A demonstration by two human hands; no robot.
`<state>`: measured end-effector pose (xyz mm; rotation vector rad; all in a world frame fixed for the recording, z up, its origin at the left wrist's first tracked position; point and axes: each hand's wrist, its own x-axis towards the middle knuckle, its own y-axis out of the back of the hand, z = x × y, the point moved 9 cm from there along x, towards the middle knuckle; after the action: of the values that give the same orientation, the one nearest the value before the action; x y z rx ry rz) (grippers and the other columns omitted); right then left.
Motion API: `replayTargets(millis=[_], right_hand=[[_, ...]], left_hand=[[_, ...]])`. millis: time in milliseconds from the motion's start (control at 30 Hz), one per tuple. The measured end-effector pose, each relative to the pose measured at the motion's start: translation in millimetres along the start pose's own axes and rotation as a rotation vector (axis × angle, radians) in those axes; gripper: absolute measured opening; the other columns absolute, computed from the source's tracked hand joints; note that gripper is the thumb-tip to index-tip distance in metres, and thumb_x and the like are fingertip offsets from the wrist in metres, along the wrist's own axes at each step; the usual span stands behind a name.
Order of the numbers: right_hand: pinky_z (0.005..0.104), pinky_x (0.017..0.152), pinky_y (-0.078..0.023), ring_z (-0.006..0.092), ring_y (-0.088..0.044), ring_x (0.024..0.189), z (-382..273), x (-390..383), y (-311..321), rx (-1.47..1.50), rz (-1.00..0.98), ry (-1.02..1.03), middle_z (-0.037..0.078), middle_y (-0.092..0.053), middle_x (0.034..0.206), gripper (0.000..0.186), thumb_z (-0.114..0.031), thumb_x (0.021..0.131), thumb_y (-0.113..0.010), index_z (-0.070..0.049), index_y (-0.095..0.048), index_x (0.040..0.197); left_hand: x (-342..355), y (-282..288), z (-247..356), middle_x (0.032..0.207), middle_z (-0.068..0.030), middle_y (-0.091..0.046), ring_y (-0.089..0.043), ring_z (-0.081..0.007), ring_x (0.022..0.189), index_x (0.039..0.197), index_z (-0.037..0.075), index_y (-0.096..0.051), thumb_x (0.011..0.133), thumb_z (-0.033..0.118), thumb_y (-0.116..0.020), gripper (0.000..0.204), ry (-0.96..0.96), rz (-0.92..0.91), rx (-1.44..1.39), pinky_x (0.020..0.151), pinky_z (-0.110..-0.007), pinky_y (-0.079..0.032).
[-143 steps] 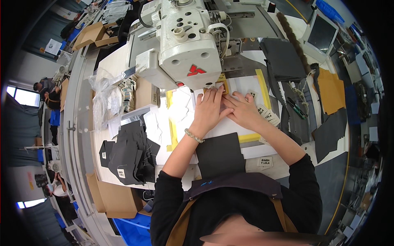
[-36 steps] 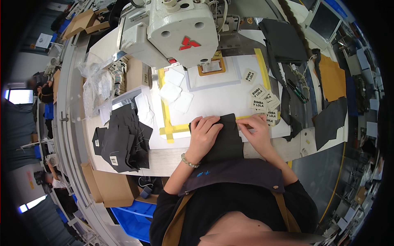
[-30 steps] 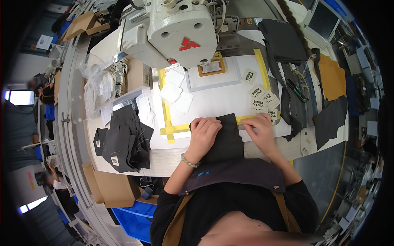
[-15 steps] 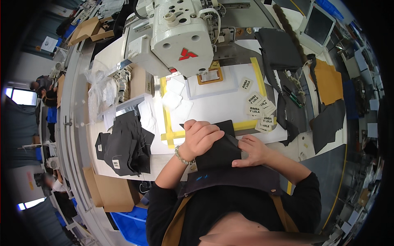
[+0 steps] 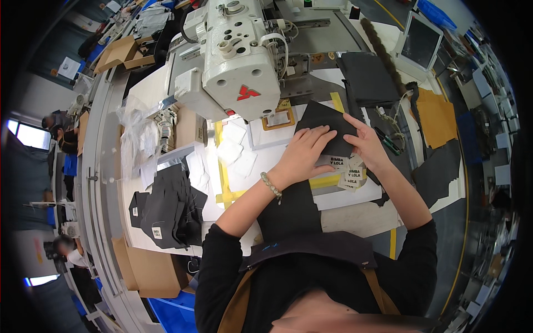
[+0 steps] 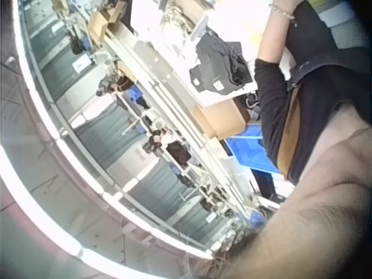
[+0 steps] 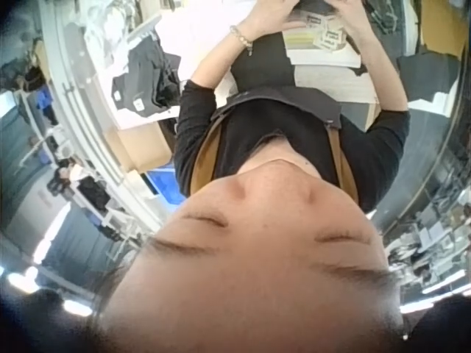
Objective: Using a sewing machine to attach small white labels to black leather pieces.
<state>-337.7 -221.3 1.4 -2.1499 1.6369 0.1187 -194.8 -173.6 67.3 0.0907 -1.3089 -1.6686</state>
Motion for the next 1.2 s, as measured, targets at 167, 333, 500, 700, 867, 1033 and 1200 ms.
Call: replayTargets(millis=[167, 333, 500, 700, 867, 1033, 1200], right_hand=[[0.0269, 0.084, -0.055, 0.0124, -0.058, 0.111, 8.4, 4.7, 8.5, -0.009, -0.001, -0.059, 0.008, -0.050, 0.136, 0.069, 0.006, 0.089, -0.057, -0.005, -0.028, 0.151], [0.0242, 0.077, -0.054, 0.0098, -0.059, 0.102, 6.9, 5.1, 6.4, -0.107, -0.028, -0.077, 0.009, -0.041, 0.145, 0.079, 0.010, 0.085, -0.059, -0.006, -0.022, 0.153], [0.0225, 0.060, -0.051, 0.0042, -0.050, 0.067, 9.7, 11.5, 11.1, -0.367, -0.056, 0.009, 0.011, -0.047, 0.139, 0.091, 0.009, 0.079, -0.065, -0.007, -0.015, 0.154], [0.0232, 0.059, -0.050, 0.0046, -0.051, 0.066, 7.7, 10.3, 11.6, -0.396, -0.055, 0.022, 0.009, -0.056, 0.124, 0.092, 0.008, 0.079, -0.066, -0.008, -0.017, 0.155], [0.0237, 0.059, -0.049, 0.0047, -0.051, 0.065, 10.0, 8.8, 11.6, -0.392, -0.045, 0.010, 0.008, -0.059, 0.115, 0.091, 0.008, 0.079, -0.066, -0.008, -0.018, 0.155], [0.0235, 0.059, -0.049, 0.0047, -0.052, 0.067, 3.0, 2.4, 5.0, -0.338, -0.040, 0.022, 0.008, -0.058, 0.118, 0.092, 0.008, 0.079, -0.066, -0.010, -0.018, 0.155], [0.0184, 0.060, -0.047, 0.0003, -0.043, 0.066, -2.1, -2.4, -2.6, -0.335, -0.063, -0.023, 0.015, -0.019, 0.159, 0.094, 0.014, 0.076, -0.063, -0.009, -0.017, 0.155]], left_hand=[[-22.6, -17.9, -18.7, 0.115, -0.0105, -0.062, -0.061, -0.0249, 0.106, 0.119, 0.005, -0.058, 0.079, 0.019, -0.070, 0.044, -0.060, -0.040, 0.156, 0.091, -0.038, -0.048], [-37.1, -5.6, -29.3, 0.087, -0.0057, -0.064, -0.063, -0.0214, 0.081, 0.091, 0.003, -0.065, 0.073, 0.005, -0.061, 0.018, -0.137, -0.021, 0.291, 0.077, -0.033, -0.051], [-43.1, -4.6, -26.6, 0.087, -0.0063, -0.064, -0.064, -0.0207, 0.082, 0.090, 0.003, -0.065, 0.073, 0.005, -0.061, 0.017, -0.191, 0.024, 0.301, 0.076, -0.032, -0.051], [-37.4, 7.3, -34.8, 0.109, -0.0106, -0.062, -0.059, -0.0243, 0.101, 0.116, 0.002, -0.059, 0.071, 0.012, -0.069, 0.047, -0.033, 0.035, 0.430, 0.090, -0.036, -0.046], [-32.4, 10.9, -61.3, 0.120, -0.0114, -0.054, -0.051, -0.0255, 0.111, 0.135, 0.005, -0.044, 0.064, 0.023, -0.079, 0.081, 0.235, -0.058, 0.441, 0.096, -0.039, -0.037], [-37.1, 7.1, -82.7, 0.115, -0.0112, -0.056, -0.053, -0.0249, 0.106, 0.137, 0.006, -0.042, 0.063, 0.029, -0.080, 0.087, 0.285, -0.089, 0.422, 0.090, -0.037, -0.038], [-34.6, 6.5, -86.8, 0.111, -0.0105, -0.057, -0.053, -0.0248, 0.105, 0.137, 0.006, -0.042, 0.065, 0.030, -0.077, 0.083, 0.279, -0.075, 0.434, 0.087, -0.037, -0.037]])
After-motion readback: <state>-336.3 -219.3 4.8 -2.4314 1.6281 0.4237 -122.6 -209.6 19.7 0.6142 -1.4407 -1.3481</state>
